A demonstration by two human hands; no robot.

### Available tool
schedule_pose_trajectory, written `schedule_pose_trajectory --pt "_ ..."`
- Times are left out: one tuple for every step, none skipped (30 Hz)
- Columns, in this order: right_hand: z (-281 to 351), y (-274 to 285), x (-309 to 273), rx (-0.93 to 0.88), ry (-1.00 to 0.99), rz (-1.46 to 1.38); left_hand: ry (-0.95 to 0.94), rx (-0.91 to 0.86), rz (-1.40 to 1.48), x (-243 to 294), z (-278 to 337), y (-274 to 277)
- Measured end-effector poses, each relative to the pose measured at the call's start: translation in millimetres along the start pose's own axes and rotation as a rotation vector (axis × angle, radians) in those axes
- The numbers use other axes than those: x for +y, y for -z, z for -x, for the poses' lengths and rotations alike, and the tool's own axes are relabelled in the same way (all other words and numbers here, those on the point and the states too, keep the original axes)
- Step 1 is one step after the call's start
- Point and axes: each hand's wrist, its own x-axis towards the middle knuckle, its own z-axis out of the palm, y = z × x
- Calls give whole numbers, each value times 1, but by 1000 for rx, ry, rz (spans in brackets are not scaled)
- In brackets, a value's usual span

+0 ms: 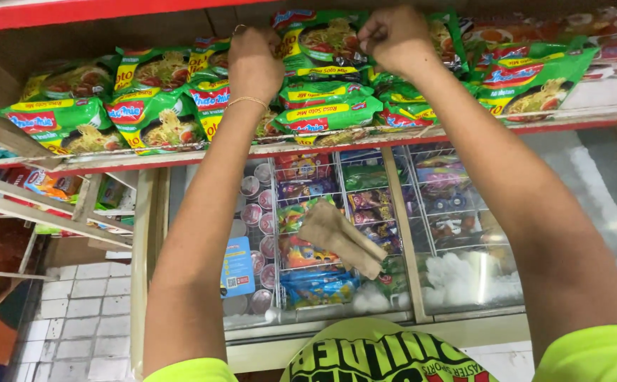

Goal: Wiping and stocking instant noodle packets onto a shelf from a cardboard box.

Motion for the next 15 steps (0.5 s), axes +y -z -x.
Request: schedule_pose_trajectory --pt "1 0 -1 -1 -1 -2 1 -1 -1 -1 1 1" --pt "1 1 -1 16 27 13 -13 15 -18 -1 2 2" --pt "2 1 -2 33 54 27 -28 31 -34 -2 3 3" --pt "1 1 5 32 54 26 -27 30 -36 2 5 6" --pt "-1 0 11 59 125 51 9 72 -46 6 7 8" --pt "-3 -1 17 86 197 76 44 114 -58 9 9 11" --pt "0 0 11 85 197 74 45 113 -60 14 11 17" --pt "3 2 6 126 222 123 6 117 -36 20 13 22" --pt "6 3 1 167 248 172 -33 119 -11 25 14 27" --pt "9 3 -4 166 249 171 -32 120 -13 26 16 28" --pt "11 3 -10 142 227 194 -40 108 -33 28 17 28" --pt "14 4 -15 118 205 217 -49 96 -52 29 18 28" --pt "13 3 -14 117 206 217 -48 97 -53 28 18 27" --pt "13 2 -12 110 227 186 -35 93 -79 28 18 27" --pt "12 1 -11 104 249 156 -21 89 -106 28 18 26"
